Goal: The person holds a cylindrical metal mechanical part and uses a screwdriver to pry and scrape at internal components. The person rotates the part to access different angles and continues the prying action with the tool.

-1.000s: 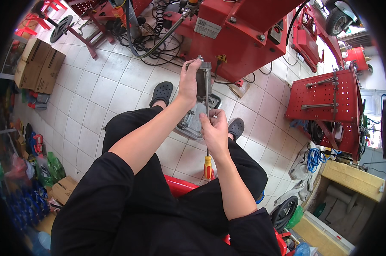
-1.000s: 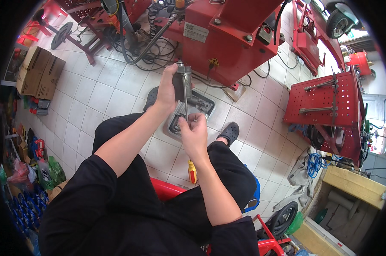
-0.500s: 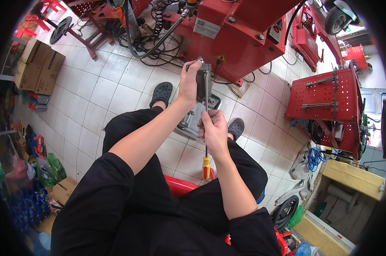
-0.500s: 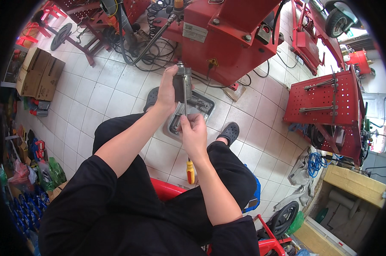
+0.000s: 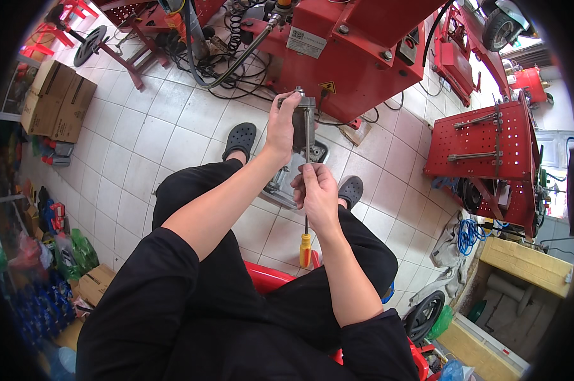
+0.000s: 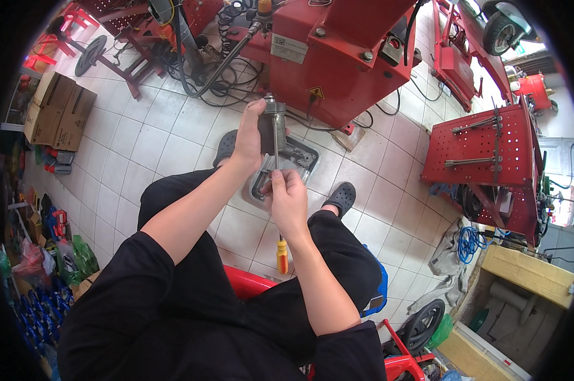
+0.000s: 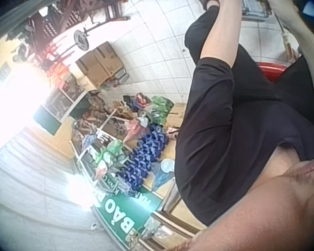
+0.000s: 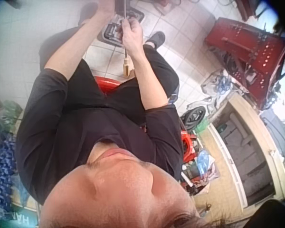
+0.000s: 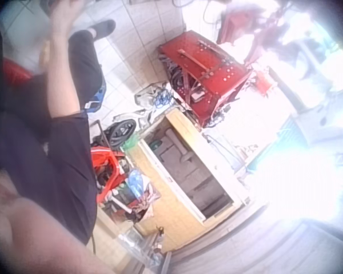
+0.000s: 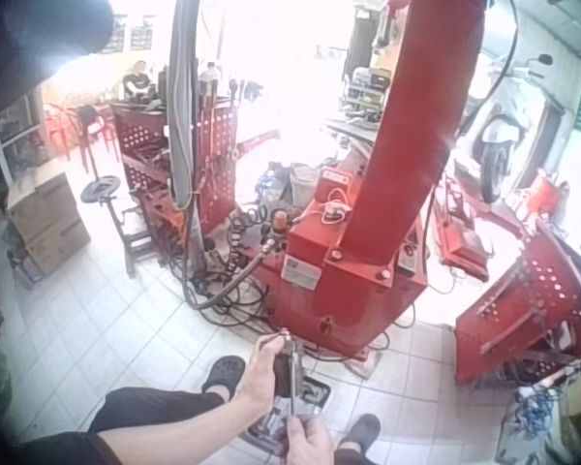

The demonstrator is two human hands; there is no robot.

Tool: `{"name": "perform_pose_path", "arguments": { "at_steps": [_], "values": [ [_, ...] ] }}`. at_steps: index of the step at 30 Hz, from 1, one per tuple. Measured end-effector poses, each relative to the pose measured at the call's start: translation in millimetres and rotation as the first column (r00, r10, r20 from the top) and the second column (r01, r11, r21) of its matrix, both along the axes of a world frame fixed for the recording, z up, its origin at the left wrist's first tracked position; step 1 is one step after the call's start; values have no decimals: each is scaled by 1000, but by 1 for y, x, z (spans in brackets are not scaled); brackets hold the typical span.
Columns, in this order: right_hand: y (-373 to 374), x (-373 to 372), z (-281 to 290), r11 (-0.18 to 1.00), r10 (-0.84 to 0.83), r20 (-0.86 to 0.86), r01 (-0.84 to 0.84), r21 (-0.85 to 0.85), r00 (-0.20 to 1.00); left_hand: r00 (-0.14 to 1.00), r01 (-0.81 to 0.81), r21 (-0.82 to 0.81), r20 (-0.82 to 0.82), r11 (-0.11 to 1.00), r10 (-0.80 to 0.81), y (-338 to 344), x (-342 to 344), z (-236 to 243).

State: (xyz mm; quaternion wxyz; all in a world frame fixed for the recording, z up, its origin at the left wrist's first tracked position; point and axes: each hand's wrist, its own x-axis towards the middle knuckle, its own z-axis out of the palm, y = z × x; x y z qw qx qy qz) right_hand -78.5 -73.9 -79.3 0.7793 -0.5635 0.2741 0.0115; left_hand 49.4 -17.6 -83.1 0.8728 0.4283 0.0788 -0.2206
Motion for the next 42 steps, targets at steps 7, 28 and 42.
{"name": "perform_pose_path", "arguments": {
  "at_steps": [7,28,42],
  "values": [
    [-1,2,2,997,-1,-46,-2,-75,999,1000,12,10,11,1000,-12,-1,-2,-1],
    [-3,0,-7,970,-7,12,10,-244,1000,1000,13,52,-22,999,-12,-3,-4,-4],
    [-1,1,-2,989,-65,19,67,-132,998,1000,29,68,0,997,-29,-5,-7,-6]
  ]
}}
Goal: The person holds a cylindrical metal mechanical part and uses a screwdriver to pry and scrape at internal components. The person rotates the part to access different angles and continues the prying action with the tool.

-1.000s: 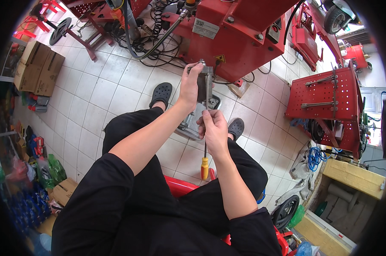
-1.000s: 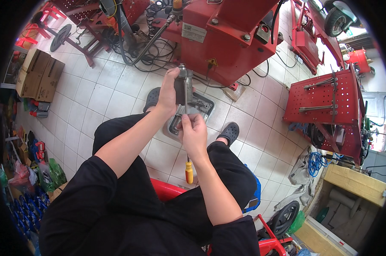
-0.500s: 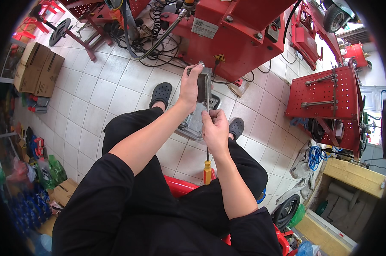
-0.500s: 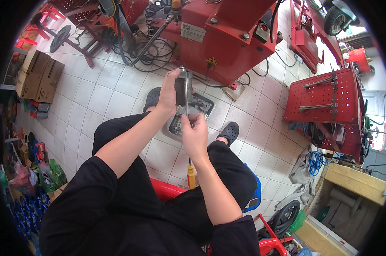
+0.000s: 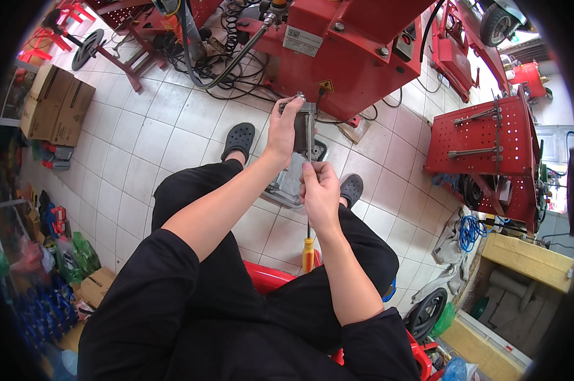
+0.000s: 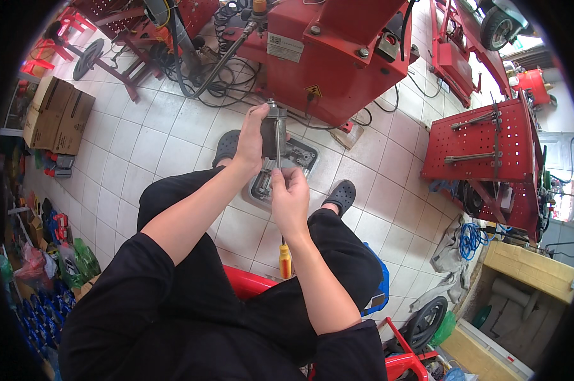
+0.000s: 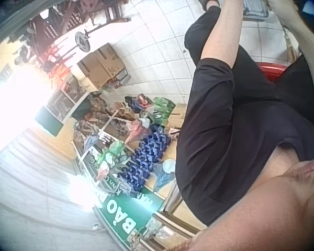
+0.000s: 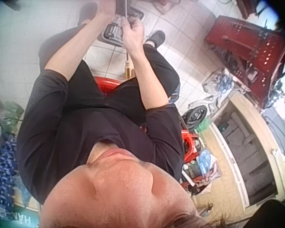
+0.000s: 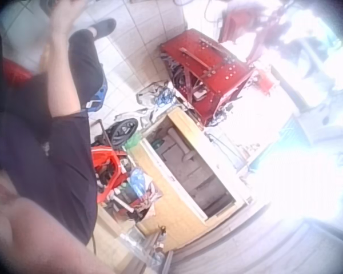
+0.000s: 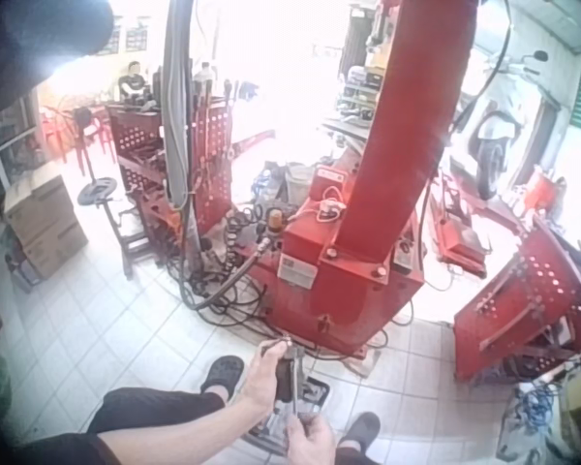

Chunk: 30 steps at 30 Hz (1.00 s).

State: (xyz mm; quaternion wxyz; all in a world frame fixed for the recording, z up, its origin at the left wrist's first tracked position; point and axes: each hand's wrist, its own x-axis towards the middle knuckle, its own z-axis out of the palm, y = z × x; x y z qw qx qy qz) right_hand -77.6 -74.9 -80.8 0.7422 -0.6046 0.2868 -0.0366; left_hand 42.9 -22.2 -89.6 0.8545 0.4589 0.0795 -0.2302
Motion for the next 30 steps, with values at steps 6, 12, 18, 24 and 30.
{"name": "perform_pose_path", "arguments": {
  "at_steps": [6,12,18,24,30],
  "values": [
    [-5,0,-6,988,-23,39,17,155,999,1000,7,2,25,1000,-7,-2,-2,1],
    [1,0,1,1000,0,15,0,17,1000,1000,-7,-9,29,1000,8,-3,-1,-4],
    [-8,0,-4,979,12,72,-27,203,997,999,22,-10,45,1000,-21,-3,-3,2],
    [-2,1,0,1000,28,25,-27,-4,999,999,16,-31,31,999,-15,-3,-3,-3],
    [-4,1,4,995,-4,0,4,95,1000,999,10,-30,34,999,-9,-3,-3,-2]
  ]
}}
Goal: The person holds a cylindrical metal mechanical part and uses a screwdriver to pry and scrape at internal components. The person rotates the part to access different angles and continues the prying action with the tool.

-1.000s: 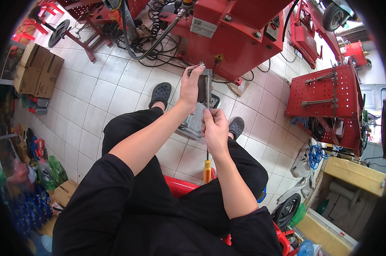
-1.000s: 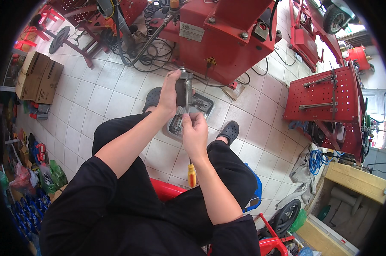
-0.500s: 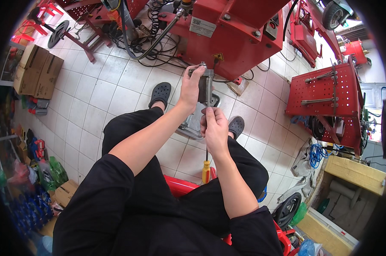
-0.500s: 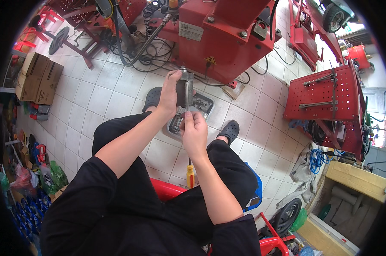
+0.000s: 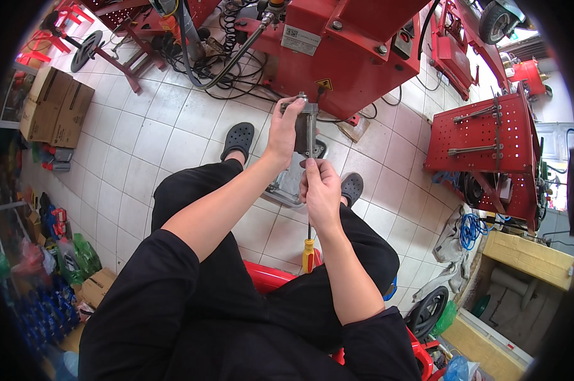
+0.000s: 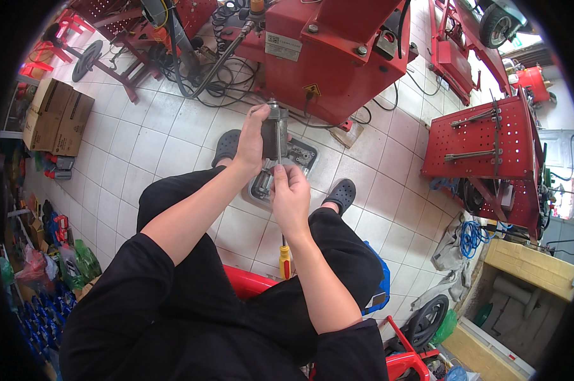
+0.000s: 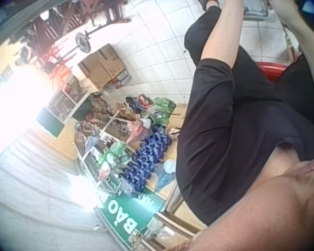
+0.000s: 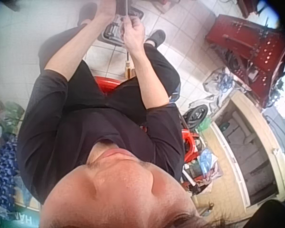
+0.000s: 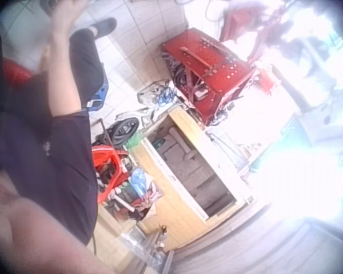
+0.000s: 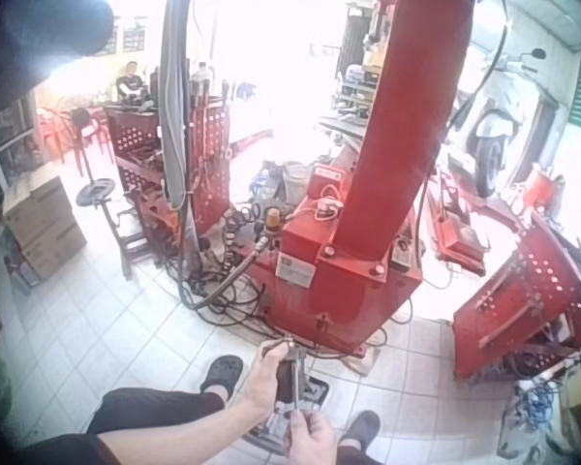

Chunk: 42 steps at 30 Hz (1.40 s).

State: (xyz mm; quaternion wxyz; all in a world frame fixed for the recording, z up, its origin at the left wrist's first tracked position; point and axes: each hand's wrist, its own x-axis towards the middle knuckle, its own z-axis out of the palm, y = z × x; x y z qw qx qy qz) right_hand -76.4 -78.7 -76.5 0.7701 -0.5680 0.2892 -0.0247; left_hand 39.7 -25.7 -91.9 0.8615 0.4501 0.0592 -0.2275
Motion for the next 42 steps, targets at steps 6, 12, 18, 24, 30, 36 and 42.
{"name": "perform_pose_path", "arguments": {
  "at_steps": [6,12,18,24,30,36,42],
  "values": [
    [-1,-1,1,986,33,47,-40,163,998,1000,8,5,-1,1000,-8,0,-1,1],
    [-7,-1,7,933,38,34,-47,357,999,999,31,-16,30,999,-31,0,-1,0],
    [-12,0,10,945,3,12,-6,327,1000,980,85,74,174,994,-97,-2,-2,-7],
    [-8,3,1,980,-14,16,11,197,1000,990,57,11,126,998,-58,-2,-3,-5],
    [-11,-1,-6,970,170,1,-167,-178,985,992,-4,-24,130,1000,7,3,8,3],
    [1,-5,9,753,131,-59,-139,-644,990,993,-90,-67,76,994,95,16,30,7],
    [1,-3,14,667,151,-137,-203,-717,979,993,-111,-110,34,988,115,18,30,2]
  ]
}}
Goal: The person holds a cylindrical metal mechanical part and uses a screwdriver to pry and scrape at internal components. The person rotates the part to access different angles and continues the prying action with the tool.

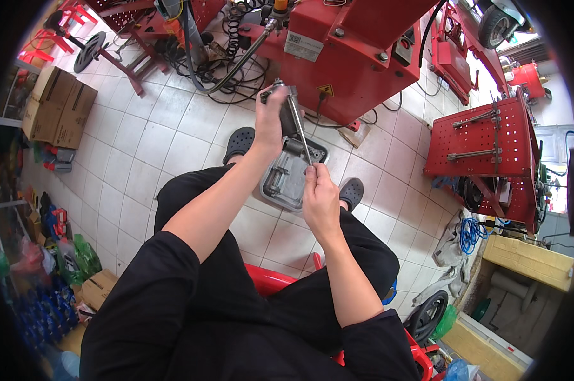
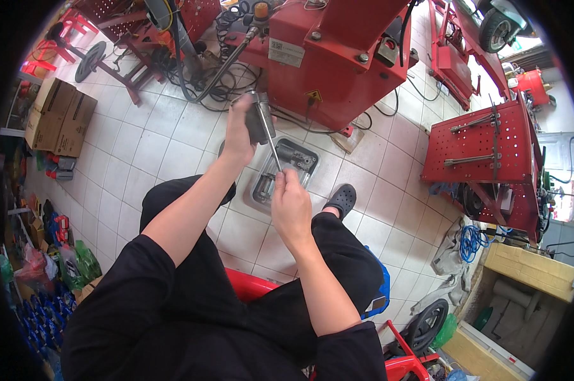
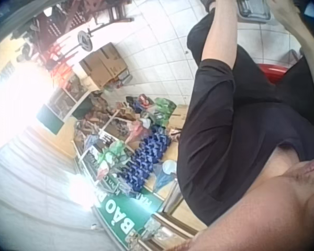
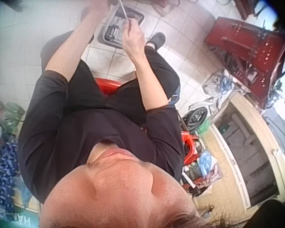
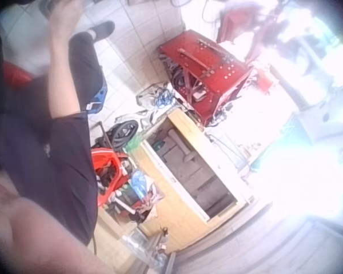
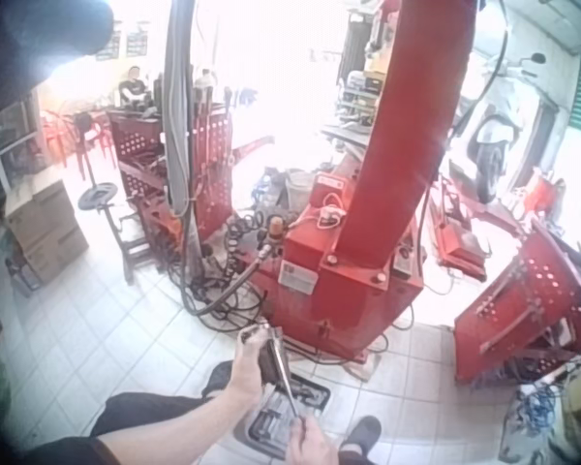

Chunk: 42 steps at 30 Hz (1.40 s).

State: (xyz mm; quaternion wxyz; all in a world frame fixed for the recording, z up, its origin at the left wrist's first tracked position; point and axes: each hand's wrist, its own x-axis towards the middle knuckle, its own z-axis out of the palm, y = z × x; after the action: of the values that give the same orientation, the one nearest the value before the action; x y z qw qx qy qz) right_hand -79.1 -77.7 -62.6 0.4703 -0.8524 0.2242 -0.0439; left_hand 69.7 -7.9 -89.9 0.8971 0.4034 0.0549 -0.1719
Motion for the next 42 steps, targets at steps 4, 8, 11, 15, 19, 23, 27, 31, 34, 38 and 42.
{"name": "perform_pose_path", "arguments": {
  "at_steps": [4,8,11,15,19,23,27,31,34,38,42],
  "values": [
    [2,-1,9,998,-4,-75,8,56,997,997,0,-20,-75,1000,-2,-2,-5,3],
    [5,-1,8,997,18,-19,-16,82,1000,997,-70,90,-25,993,72,-4,-2,-2],
    [3,-3,-6,964,26,2,-26,265,1000,998,-54,71,-20,996,56,-3,-1,-2],
    [-4,-2,-2,673,49,-88,32,739,995,999,-37,27,-27,999,37,-1,1,-2],
    [-9,0,0,570,86,-92,27,821,992,999,-38,3,-37,999,38,1,2,-1],
    [-3,0,-13,902,15,53,-36,431,998,998,-50,22,-35,998,51,-2,1,-1],
    [-3,2,-4,986,-10,-16,12,168,1000,998,-41,18,-51,999,42,-2,-2,-5],
    [-7,0,-22,950,-10,-3,10,313,1000,998,-27,25,-53,999,28,-6,-6,-5],
    [-13,-1,-25,656,52,-121,57,753,991,998,-29,-4,-63,1000,28,-7,-6,-3],
    [-10,1,-6,328,151,-217,159,931,964,998,42,-34,-40,999,-43,-1,-4,-4],
    [-2,1,-20,731,9,-93,57,680,996,999,37,-9,-30,999,-37,-3,-4,-2]
  ]
}}
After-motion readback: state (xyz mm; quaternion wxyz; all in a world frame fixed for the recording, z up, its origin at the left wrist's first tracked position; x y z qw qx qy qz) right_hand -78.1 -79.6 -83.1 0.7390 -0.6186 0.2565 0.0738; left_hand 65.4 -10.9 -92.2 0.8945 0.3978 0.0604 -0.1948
